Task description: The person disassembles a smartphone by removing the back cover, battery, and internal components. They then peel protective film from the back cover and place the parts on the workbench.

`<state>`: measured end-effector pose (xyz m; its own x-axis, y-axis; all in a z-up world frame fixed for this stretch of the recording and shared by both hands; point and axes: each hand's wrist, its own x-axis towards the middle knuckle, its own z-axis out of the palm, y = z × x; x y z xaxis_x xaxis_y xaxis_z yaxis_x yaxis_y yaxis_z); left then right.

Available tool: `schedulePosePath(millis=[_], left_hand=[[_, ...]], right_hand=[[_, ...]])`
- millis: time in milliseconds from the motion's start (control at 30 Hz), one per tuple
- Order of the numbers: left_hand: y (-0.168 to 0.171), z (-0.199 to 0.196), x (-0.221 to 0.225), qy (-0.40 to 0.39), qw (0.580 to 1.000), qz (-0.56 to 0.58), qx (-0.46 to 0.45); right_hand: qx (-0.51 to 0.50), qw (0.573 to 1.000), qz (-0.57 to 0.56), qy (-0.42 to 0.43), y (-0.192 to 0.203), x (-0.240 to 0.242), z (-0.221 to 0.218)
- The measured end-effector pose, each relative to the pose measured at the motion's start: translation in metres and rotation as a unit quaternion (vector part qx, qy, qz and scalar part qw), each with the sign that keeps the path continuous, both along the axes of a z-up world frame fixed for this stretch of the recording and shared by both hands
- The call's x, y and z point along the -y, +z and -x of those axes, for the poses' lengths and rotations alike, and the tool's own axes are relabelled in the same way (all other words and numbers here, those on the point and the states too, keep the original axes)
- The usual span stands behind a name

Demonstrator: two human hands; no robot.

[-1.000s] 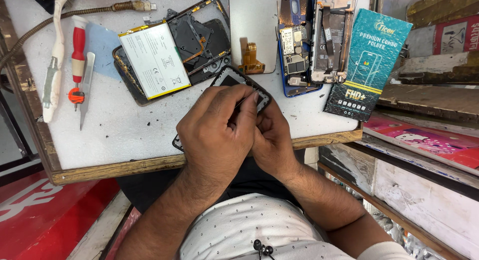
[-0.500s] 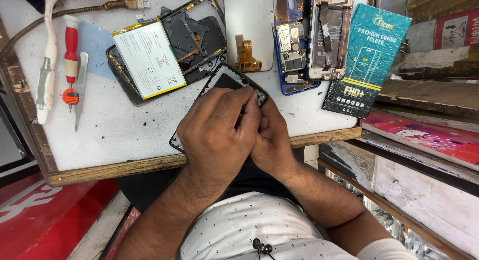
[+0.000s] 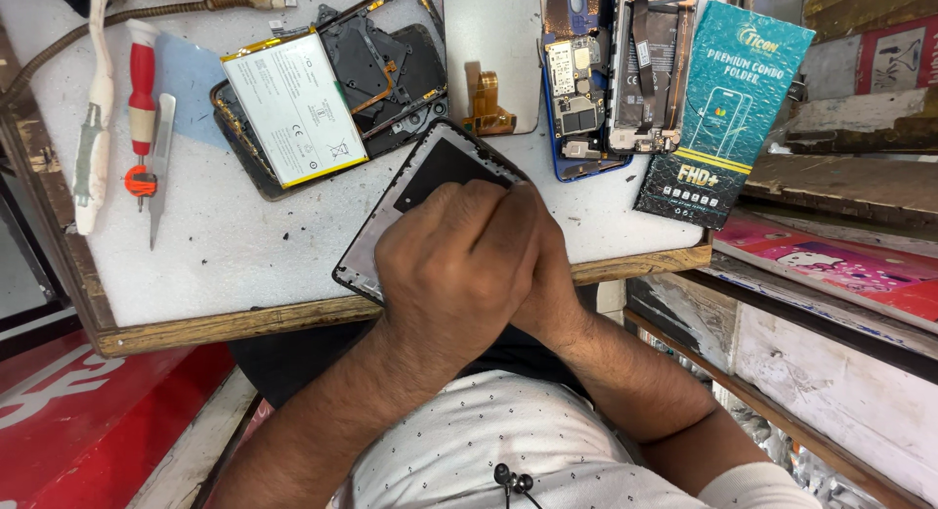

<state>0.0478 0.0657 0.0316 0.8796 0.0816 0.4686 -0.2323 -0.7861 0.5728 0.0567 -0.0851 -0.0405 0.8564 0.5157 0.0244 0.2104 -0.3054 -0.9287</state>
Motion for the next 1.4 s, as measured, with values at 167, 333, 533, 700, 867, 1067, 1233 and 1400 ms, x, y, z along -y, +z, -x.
schedulePosePath(millis=[167,333,533,700,867,1067,1233,1400], left_hand=[[-0.006,0.000,-0.011,0.022,0.994,0.105,-0.010],[-0.015,-0.001,-0.014,0.020,0.988,0.153,-0.025],[-0.011,-0.002,-0.012,0.030,0.990,0.133,-0.026],[-0.004,-0.005,-0.008,0.031,0.996,0.079,0.001],[0.003,-0.002,-0.006,0.000,1.000,0.012,0.019],[0.004,-0.001,-0.008,-0.035,0.999,0.011,0.017],[-0.006,-0.004,-0.016,0.008,0.988,0.155,-0.006],[-0.010,-0.003,-0.015,0.022,0.985,0.171,-0.027]], right_hand=[[-0.158,0.977,-0.147,0.005,-0.003,-0.006,-0.001],[-0.198,0.962,-0.189,0.015,-0.006,-0.005,-0.001],[-0.203,0.958,-0.200,0.005,-0.003,-0.007,0.000],[-0.198,0.963,-0.180,-0.014,0.001,-0.010,0.000],[-0.064,0.996,-0.057,-0.018,0.006,-0.006,-0.002],[-0.057,0.996,-0.059,-0.019,0.005,-0.007,0.001],[-0.228,0.955,-0.190,-0.025,0.000,-0.012,-0.001],[-0.211,0.956,-0.204,-0.011,-0.003,-0.010,0.001]])
